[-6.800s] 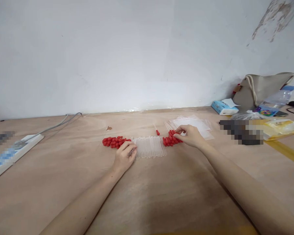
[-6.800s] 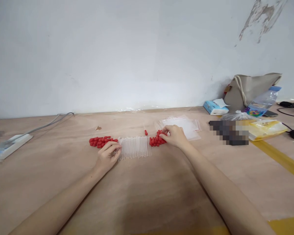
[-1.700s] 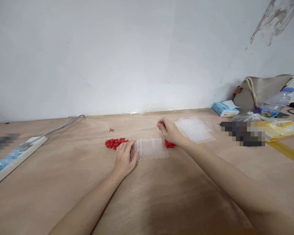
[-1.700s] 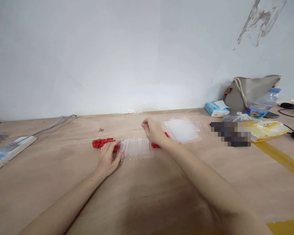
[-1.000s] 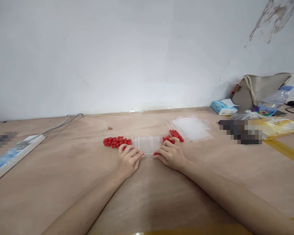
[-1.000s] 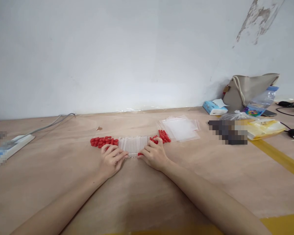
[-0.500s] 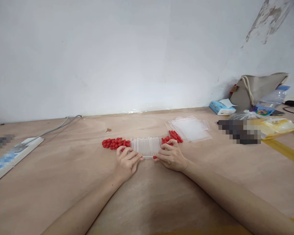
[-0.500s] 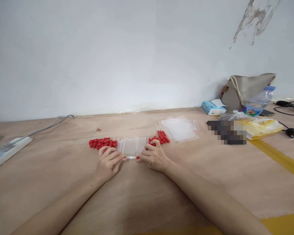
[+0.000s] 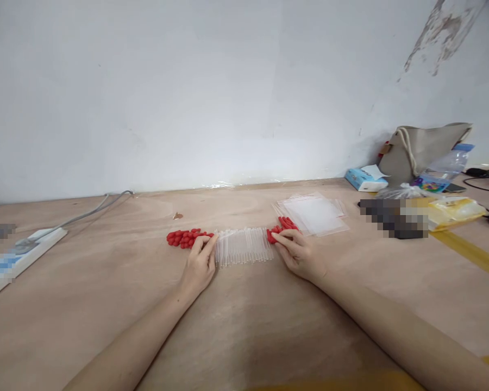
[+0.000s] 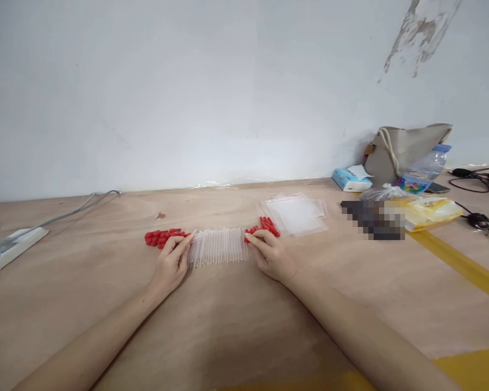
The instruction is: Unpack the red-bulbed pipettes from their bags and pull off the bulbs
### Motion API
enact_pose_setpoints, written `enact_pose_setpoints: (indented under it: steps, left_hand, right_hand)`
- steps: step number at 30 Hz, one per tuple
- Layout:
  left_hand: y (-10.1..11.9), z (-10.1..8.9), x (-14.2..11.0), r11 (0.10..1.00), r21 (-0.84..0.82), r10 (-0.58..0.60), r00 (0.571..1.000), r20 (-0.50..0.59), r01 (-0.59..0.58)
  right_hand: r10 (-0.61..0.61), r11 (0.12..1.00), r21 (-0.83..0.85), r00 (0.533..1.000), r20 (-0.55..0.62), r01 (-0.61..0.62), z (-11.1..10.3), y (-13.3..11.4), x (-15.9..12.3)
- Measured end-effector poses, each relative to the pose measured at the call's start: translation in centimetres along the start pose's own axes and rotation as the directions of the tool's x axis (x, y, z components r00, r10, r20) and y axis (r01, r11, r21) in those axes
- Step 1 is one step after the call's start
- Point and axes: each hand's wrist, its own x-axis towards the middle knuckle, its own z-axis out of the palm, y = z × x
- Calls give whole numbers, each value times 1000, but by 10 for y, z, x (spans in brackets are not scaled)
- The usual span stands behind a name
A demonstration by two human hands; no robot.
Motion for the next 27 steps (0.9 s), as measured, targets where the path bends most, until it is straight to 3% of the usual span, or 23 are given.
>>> enact_pose_setpoints:
  steps: [3, 6, 10, 12, 15, 19, 22, 25, 27]
  left_hand:
    - [4, 2, 8, 999, -8, -33, 998, -62, 33]
    - [9, 3, 15, 998, -34, -49, 994, -94, 46]
    - [12, 7, 18, 997, -72, -26, 996, -88, 20]
    - [13, 10, 17, 998, -67, 0, 997, -78, -6]
    - [14, 12, 15, 998, -10, 56, 997, -58, -56]
    - [15, 10, 12, 988, 115, 99, 995, 2, -99]
    - [18, 7, 12, 980, 151, 128, 991, 39, -132]
    - [21, 4, 12, 981, 144, 127, 991, 37, -132]
    - [22, 3, 12, 984, 137, 114, 993, 19, -116]
  right_hand:
    - [197, 980, -3, 977, -87, -198, -6, 2, 16]
    - [429, 902, 11, 891, -148, -432, -19, 15, 41]
    - [647, 763, 34, 762, -42, -646, -37, 41, 60]
    - [672, 740, 40, 741, 10, -671, -40, 49, 60]
    - [641, 767, -31, 762, 93, -641, -38, 49, 56]
    - [537, 836, -246, 826, 173, -491, -29, 35, 55]
    - [490, 844, -360, 845, 214, -398, -24, 27, 56]
    - [465, 845, -393, 861, 206, -363, -25, 26, 56]
    - [492, 828, -388, 856, 160, -404, -28, 30, 58]
